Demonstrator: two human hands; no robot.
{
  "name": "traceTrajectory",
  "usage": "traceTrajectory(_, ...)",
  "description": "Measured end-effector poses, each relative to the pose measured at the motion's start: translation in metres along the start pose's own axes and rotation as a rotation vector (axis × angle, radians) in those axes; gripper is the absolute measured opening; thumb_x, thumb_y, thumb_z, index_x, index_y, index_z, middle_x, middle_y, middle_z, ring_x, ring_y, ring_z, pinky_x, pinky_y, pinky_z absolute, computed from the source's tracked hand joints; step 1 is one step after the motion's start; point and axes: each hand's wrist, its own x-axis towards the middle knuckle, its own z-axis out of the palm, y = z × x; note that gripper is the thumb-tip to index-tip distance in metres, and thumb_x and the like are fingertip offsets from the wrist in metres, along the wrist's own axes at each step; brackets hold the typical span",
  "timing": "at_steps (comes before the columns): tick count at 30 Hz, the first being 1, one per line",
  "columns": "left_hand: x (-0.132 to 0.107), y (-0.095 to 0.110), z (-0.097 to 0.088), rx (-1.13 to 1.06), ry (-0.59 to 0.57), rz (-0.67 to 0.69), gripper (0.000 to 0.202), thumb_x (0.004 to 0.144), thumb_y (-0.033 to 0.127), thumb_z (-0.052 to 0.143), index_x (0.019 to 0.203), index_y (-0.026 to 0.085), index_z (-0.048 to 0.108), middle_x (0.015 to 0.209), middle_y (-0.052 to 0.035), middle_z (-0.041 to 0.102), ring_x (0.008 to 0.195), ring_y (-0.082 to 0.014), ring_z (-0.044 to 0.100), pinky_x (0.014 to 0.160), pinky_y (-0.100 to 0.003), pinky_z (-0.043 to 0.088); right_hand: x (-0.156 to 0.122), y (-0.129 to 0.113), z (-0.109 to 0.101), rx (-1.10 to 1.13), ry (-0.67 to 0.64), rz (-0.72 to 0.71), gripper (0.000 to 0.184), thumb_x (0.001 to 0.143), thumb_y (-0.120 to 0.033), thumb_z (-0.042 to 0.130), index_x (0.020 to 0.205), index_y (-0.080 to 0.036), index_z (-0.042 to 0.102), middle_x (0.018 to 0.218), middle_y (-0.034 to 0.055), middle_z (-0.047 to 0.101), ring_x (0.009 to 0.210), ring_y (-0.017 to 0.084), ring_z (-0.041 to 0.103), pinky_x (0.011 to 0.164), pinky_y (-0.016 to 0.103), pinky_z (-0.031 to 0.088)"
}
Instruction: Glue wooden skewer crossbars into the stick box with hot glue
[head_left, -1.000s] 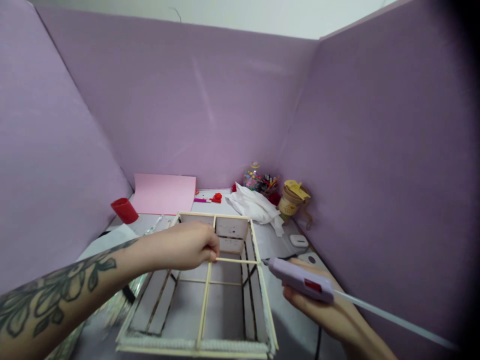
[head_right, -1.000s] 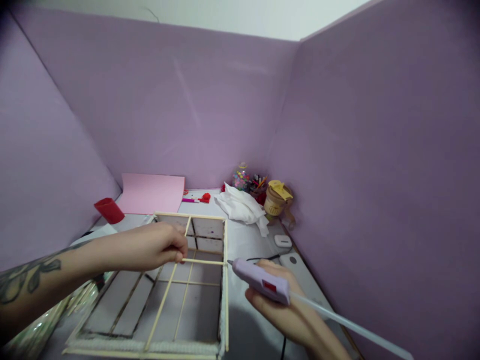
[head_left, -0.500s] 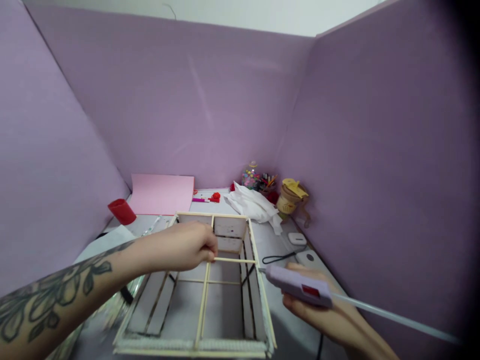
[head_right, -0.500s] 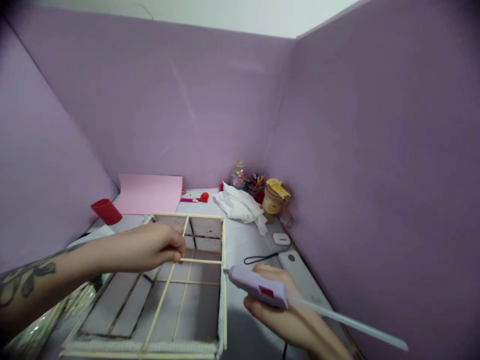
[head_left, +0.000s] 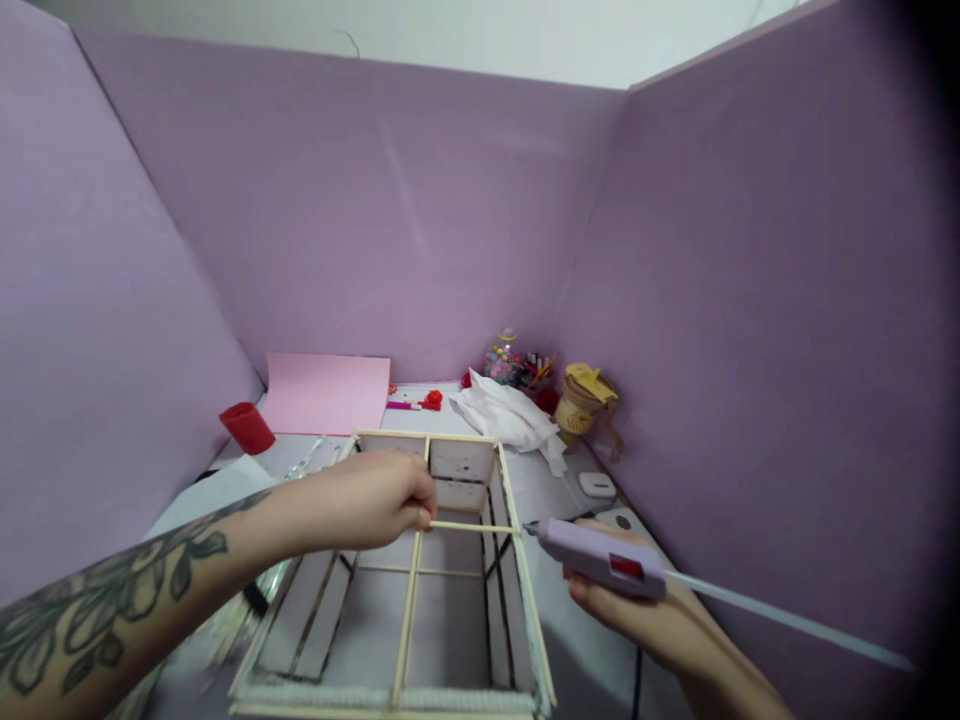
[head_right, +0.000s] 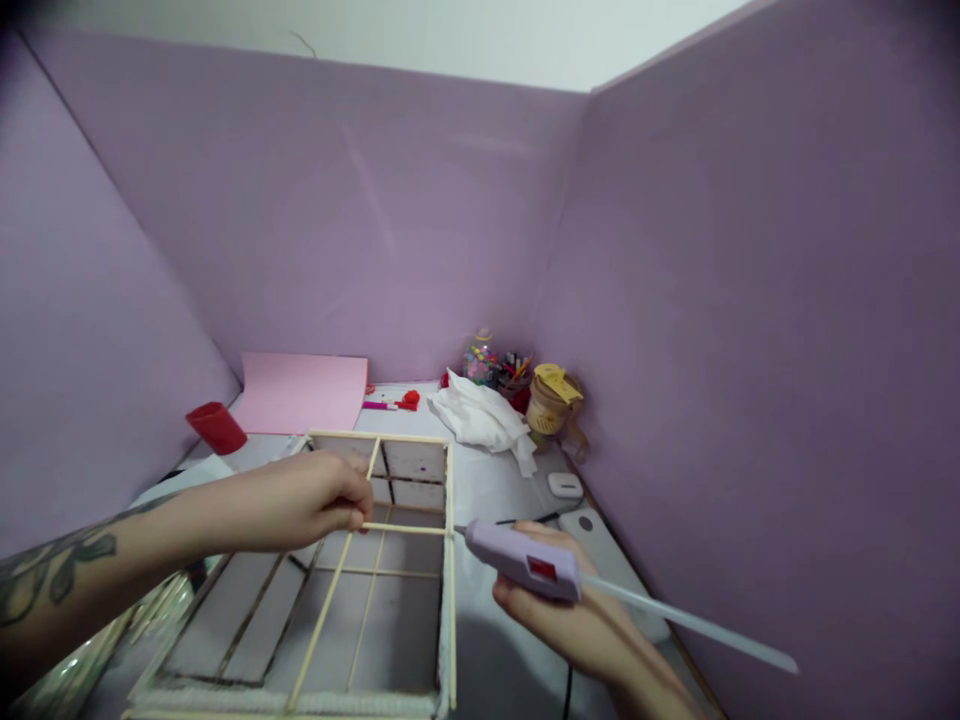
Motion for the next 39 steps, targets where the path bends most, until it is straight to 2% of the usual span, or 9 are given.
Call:
traceTrajectory(6, 0.001, -0.006, 0.006, -0.001, 0.035, 0.023, 0.017, 0.079, 0.018, 0.052, 0.076, 0.021, 0.069, 0.086, -0.0016, 0.067, 0.076, -0.0156, 0.058, 0.067, -0.026, 0.04, 0.012, -0.006, 0.0, -0.107, -0.003, -0.021, 0.022, 0.073, -0.03, 0.061, 0.064, -0.021, 0.043, 0.062, -0.0042, 0.042, 0.054, 0.011, 0.041, 0.051, 0.025, 0.031)
traceTrajectory(11, -0.001, -0.005, 0.008, 0.006, 0.066, 0.038, 0.018, 0.078, 0.016, 0.053, 0.077, 0.02, 0.069, 0.085, -0.0014, 0.066, 0.074, -0.015, 0.058, 0.065, -0.026, 0.04, 0.008, 0.008, -0.005, -0.072, -0.042, -0.024, 0.023, 0.076, -0.036, 0.061, 0.068, -0.021, 0.047, 0.066, -0.0025, 0.045, 0.058, 0.012, 0.043, 0.052, 0.025, 0.034)
traceTrajectory(16, -0.002, -0.004, 0.006, -0.008, 0.048, 0.036, 0.016, 0.079, 0.017, 0.053, 0.075, 0.02, 0.069, 0.084, -0.0014, 0.065, 0.076, -0.0148, 0.057, 0.068, -0.025, 0.041, -0.001, 0.015, -0.01, -0.008, -0.051, -0.006, 0.026, 0.077, -0.044, 0.063, 0.074, -0.02, 0.052, 0.07, -0.0002, 0.05, 0.061, 0.014, 0.046, 0.054, 0.025, 0.036)
traceTrajectory(24, -0.001, -0.007, 0.009, -0.008, 0.068, 0.048, 0.018, 0.08, 0.018, 0.051, 0.078, 0.021, 0.069, 0.088, -0.0022, 0.065, 0.079, -0.0155, 0.057, 0.071, -0.026, 0.041, 0.008, 0.013, -0.006, -0.028, -0.032, 0.029, 0.027, 0.075, -0.04, 0.066, 0.07, -0.021, 0.048, 0.062, -0.0046, 0.041, 0.055, 0.011, 0.036, 0.05, 0.024, 0.029)
traceTrajectory(31, -0.001, -0.007, 0.009, 0.004, 0.056, 0.047, 0.018, 0.08, 0.018, 0.052, 0.078, 0.02, 0.07, 0.086, -0.0022, 0.066, 0.079, -0.0157, 0.057, 0.071, -0.027, 0.041, 0.0, 0.022, -0.011, 0.008, 0.043, 0.087, 0.027, 0.072, -0.044, 0.07, 0.077, -0.021, 0.059, 0.064, -0.0025, 0.051, 0.055, 0.012, 0.043, 0.049, 0.023, 0.036)
traceTrajectory(35, -0.001, -0.006, 0.008, 0.004, 0.056, 0.047, 0.019, 0.08, 0.017, 0.051, 0.08, 0.02, 0.07, 0.089, -0.0023, 0.066, 0.081, -0.0157, 0.057, 0.073, -0.027, 0.042, -0.001, 0.026, -0.009, 0.059, 0.032, 0.113, 0.03, 0.069, -0.046, 0.073, 0.084, -0.021, 0.065, 0.066, -0.0008, 0.057, 0.056, 0.013, 0.048, 0.05, 0.024, 0.04)
traceTrajectory(39, -0.001, -0.004, 0.007, 0.008, 0.07, 0.052, 0.019, 0.08, 0.016, 0.051, 0.079, 0.02, 0.07, 0.088, -0.0024, 0.066, 0.08, -0.0154, 0.057, 0.072, -0.026, 0.042, 0.0, 0.031, -0.006, 0.057, 0.075, 0.188, 0.034, 0.067, -0.05, 0.074, 0.084, -0.021, 0.066, 0.061, -0.0017, 0.054, 0.053, 0.012, 0.046, 0.048, 0.023, 0.039)
